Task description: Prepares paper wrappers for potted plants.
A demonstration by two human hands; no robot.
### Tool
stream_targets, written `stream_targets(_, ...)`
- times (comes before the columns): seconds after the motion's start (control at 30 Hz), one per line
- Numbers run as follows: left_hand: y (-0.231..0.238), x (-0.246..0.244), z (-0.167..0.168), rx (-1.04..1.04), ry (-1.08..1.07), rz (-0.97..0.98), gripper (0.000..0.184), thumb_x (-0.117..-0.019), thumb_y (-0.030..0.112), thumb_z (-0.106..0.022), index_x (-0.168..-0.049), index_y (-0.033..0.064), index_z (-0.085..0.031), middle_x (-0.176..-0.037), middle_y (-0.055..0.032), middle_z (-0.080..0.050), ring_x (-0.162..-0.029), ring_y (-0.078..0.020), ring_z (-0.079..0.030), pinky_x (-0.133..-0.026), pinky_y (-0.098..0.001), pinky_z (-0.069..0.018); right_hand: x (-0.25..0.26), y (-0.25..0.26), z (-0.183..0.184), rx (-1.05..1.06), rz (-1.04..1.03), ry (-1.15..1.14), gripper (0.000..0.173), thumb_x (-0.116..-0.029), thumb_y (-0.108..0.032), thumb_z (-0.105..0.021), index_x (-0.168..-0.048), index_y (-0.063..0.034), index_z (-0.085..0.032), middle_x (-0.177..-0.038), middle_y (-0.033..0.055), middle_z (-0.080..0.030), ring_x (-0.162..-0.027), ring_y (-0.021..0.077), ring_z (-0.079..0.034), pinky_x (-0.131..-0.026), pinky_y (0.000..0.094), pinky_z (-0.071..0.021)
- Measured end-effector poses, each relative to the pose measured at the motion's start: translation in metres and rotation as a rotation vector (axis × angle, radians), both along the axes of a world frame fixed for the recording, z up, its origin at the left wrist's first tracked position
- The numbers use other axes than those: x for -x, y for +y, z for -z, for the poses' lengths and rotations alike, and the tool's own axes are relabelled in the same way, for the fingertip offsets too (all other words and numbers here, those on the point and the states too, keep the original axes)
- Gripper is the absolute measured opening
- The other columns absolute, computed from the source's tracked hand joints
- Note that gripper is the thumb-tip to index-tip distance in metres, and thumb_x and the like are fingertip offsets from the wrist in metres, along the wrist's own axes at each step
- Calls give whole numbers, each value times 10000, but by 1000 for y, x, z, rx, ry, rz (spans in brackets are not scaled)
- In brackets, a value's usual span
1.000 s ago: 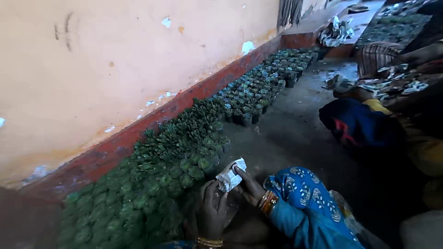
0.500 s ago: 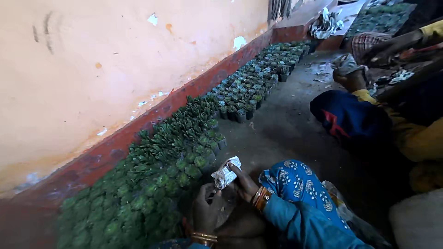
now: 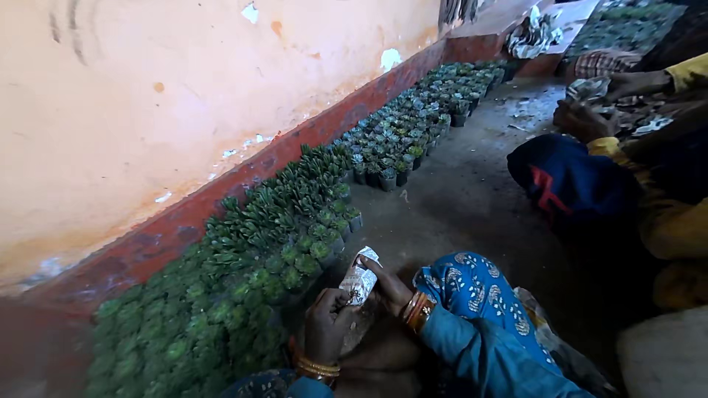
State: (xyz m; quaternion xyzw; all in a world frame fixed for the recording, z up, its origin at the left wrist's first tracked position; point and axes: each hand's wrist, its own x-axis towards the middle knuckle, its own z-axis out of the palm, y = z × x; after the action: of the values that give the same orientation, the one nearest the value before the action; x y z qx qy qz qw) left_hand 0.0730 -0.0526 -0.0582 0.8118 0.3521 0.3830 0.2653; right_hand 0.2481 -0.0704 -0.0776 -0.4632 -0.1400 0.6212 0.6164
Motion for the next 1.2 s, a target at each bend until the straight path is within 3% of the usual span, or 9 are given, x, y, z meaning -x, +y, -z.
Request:
stream_targets(0.13,3,0,0,-310,2,12,236,-875,297,-713,-944,72,-737,-1001,-116,-694,-949,-181,-675,-861,-271,-560,-3,-1,-4,24,-235,152,467,-1090,-469,-397,-1254,-60,-551,-1031,133,-703,-879,227,-729,-740,348,-625)
stream_targets(0.2,5,2,2,-350,69,122,392,-898,390,-727,-1185,124,-706,-1293,-190,-633,-1208,-287,-626,-1020,-394,-534,-4,-1,4,75,-317,233,483,-1076,-518,-394,-1234,-89,-553,-1031,107,-693,-892,201,-717,-752,326,-612)
stream_targets(0.27,7,4,4,-349,180,217,533,-839,234,-787,-1345,129,-654,-1434,-216,-566,-1293,-356,-590,-1049,-478,-526,-2,1,13,134,-350,255,496,-1063,-548,-402,-1242,-111,-549,-1029,86,-684,-895,184,-703,-764,322,-598)
stream_targets(0.4,6,7,0,-183,298,79,471,-838,89,-722,-1307,73,-674,-1372,-161,-633,-1219,-343,-644,-995,-498,-549,3,-5,4,147,-428,-55,622,-1080,-581,-285,-1410,-91,-480,-1190,136,-640,-994,222,-677,-818,381,-578)
stream_targets(0.5,9,13,-10,146,218,-163,648,-864,306,-780,-1392,-3,-565,-1252,-189,-685,-1113,-311,-689,-977,-509,-547,2,-7,5,-76,-462,-471,675,-1094,-490,-314,-1596,-42,-264,-1508,226,-467,-1343,267,-519,-1106,422,-440)
stream_targets(0.67,11,16,-15,399,189,-210,582,-954,389,-673,-1409,42,-571,-1212,-128,-714,-1115,-217,-689,-1004,-439,-534,4,-5,11,-353,-626,-656,856,-863,-256,-792,-1551,-45,-328,-1420,176,-547,-1245,191,-588,-1066,374,-489)
stream_targets(0.97,15,21,-11,-12,311,-149,353,-941,68,-652,-1291,86,-697,-1318,-155,-659,-1004,-260,-727,-871,-418,-608,8,-4,18,-239,-589,-923,910,-772,-256,-885,-1529,-84,-411,-1401,170,-582,-1277,245,-582,-1106,443,-458)
stream_targets(1.1,14,22,-13,-160,422,-169,284,-934,59,-643,-1199,83,-744,-1184,-155,-721,-891,-302,-740,-788,-484,-609,9,-6,17,-270,-658,-965,863,-774,-249,-881,-1507,-84,-455,-1378,165,-604,-1265,254,-593,-1104,458,-457)
stream_targets(1.2,16,22,-18,-58,359,-232,250,-961,61,-615,-1175,55,-745,-1108,-147,-747,-950,-303,-743,-869,-490,-595,9,-5,11,-275,-672,-903,874,-780,-231,-878,-1519,-85,-436,-1391,151,-593,-1260,213,-590,-1099,410,-464)
